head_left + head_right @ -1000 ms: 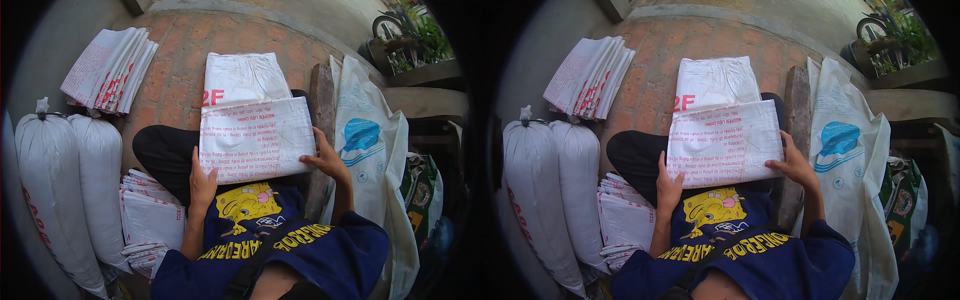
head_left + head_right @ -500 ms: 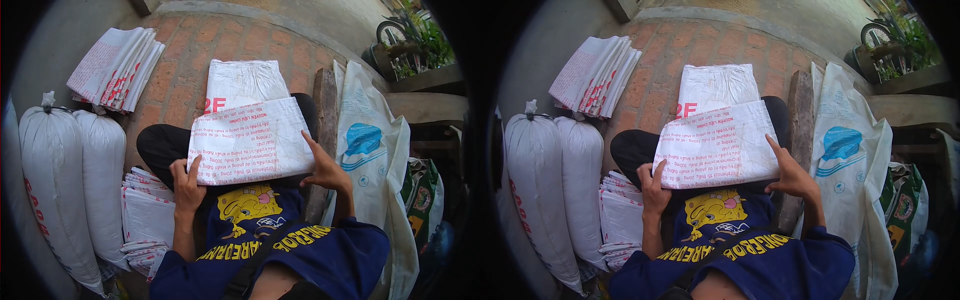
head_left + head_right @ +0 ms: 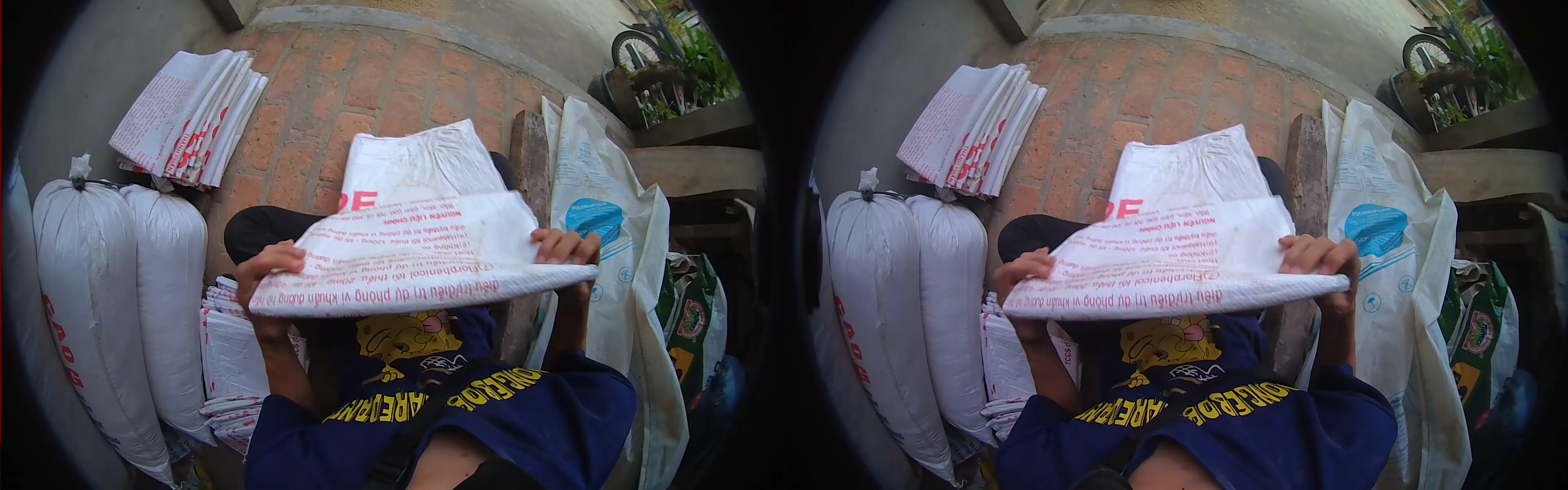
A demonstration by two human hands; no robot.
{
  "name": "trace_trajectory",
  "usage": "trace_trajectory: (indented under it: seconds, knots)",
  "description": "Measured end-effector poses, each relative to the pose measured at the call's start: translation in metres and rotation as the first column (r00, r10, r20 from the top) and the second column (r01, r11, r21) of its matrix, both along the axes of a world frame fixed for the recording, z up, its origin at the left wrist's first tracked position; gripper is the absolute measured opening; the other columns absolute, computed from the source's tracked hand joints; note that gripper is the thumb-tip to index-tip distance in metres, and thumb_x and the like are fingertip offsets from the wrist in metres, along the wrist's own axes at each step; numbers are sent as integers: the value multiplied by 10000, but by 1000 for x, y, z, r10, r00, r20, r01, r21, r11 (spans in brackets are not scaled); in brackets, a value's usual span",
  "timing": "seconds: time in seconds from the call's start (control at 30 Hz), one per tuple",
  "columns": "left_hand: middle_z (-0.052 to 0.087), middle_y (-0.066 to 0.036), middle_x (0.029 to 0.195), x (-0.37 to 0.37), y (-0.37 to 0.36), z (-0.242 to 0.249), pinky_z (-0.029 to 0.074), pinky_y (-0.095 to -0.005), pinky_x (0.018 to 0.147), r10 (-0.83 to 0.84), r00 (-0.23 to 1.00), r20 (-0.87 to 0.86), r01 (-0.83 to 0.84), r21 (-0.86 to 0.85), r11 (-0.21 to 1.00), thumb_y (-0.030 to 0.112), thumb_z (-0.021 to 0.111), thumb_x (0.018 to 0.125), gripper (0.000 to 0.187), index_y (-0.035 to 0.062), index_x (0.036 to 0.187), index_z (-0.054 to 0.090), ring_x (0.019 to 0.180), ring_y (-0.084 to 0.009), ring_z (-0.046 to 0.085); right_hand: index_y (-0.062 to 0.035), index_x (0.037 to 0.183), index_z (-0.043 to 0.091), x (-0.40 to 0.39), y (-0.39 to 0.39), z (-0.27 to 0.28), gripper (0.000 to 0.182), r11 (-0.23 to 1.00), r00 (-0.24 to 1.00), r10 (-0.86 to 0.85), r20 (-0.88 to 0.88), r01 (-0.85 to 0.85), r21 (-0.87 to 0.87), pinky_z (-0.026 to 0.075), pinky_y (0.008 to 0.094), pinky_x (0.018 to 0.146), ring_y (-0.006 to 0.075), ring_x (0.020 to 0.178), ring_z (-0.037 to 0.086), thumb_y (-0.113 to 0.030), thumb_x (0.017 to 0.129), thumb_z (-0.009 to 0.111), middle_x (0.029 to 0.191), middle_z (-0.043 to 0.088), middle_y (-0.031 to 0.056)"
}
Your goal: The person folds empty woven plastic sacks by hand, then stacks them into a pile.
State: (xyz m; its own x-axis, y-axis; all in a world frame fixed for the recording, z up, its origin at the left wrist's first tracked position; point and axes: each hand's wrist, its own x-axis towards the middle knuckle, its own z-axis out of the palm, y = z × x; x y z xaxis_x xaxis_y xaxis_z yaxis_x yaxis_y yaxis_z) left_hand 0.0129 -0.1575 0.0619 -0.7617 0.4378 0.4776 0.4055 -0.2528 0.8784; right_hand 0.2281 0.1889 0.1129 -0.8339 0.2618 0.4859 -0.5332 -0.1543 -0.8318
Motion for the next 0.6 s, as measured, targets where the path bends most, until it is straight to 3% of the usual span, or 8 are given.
trace_trajectory:
  seconds: [0.03, 0.17, 0.27, 0.37, 0.5, 0.53, 0.57, 0.6]
  knots:
    - [663, -158, 1005, -3, 6, -3, 435, -454, 985, -31, 993, -112, 20, -97, 995, 318, 717, 829, 468, -3, 1118, 535, 1004, -283, 638, -110, 922, 486, -1, -1, 2, 295, 994, 997, 50, -66, -57, -98, 409, 544, 999, 282, 849, 639, -298, 861, 705, 854, 622, 112]
    - [662, -185, 1077, -4, 33, -60, 424, -458, 996, -418, 891, 176, 450, -223, 865, 270, 712, 835, 407, -44, 1078, 620, 1145, -302, 586, -112, 930, 494, 6, 13, -1, 308, 965, 980, 197, 10, -192, -179, 454, 508, 964, 273, 841, 621, -303, 848, 722, 894, 602, 113]
    - [686, -187, 1002, -9, 33, -69, 448, -444, 972, -481, 877, 9, 455, -335, 825, 231, 710, 837, 314, -41, 991, 675, 1067, -304, 628, -126, 895, 484, 13, 17, 0, 312, 960, 970, 237, 60, -224, -168, 460, 477, 968, 264, 842, 616, -304, 839, 734, 889, 598, 100]
    - [705, -180, 927, -10, 39, -85, 463, -453, 957, -502, 859, 97, 503, 18, 864, 236, 727, 822, 292, -23, 952, 698, 955, -299, 672, -147, 1290, 384, 14, 22, 0, 694, 997, 988, 55, 146, -48, -54, 368, 500, 1044, 353, 1121, 516, -417, 772, 758, 1175, 525, 188]
    - [712, -147, 887, -7, 35, -76, 496, -440, 922, -429, 902, 49, 432, -81, 898, 294, 715, 840, 309, -8, 895, 693, 865, -230, 697, -142, 1508, 218, 23, 66, -61, 888, 976, 803, 217, 555, -170, -136, 131, 538, 1153, 358, 1402, 300, -487, 825, 669, 1496, 332, 200]
    - [707, -146, 936, -8, 30, -77, 485, -438, 941, -473, 869, 146, 487, -79, 870, 300, 699, 854, 326, -8, 960, 680, 891, -230, 692, -129, 1495, 253, 11, 70, -50, 802, 860, 783, 122, 609, -390, 329, 96, 517, 1162, 323, 1409, 297, -442, 864, 636, 1489, 359, 166]
    - [702, -146, 986, -9, 22, -82, 474, -436, 959, -511, 824, 244, 541, -72, 838, 305, 683, 867, 350, -7, 1025, 667, 917, -229, 686, -117, 1483, 287, 2, 70, -38, 717, 498, 791, 14, 612, -536, 681, 61, 497, 1171, 288, 1417, 294, -397, 903, 602, 1482, 386, 131]
    - [675, -128, 1043, -3, 14, -102, 469, -404, 950, -452, 785, 423, 491, 20, 871, 268, 668, 879, 344, -5, 1086, 635, 970, -223, 653, -100, 1426, 396, 11, 70, -63, 607, 559, 735, -89, 672, -522, 645, 93, 431, 1179, 261, 1389, 352, -343, 910, 603, 1435, 459, 101]
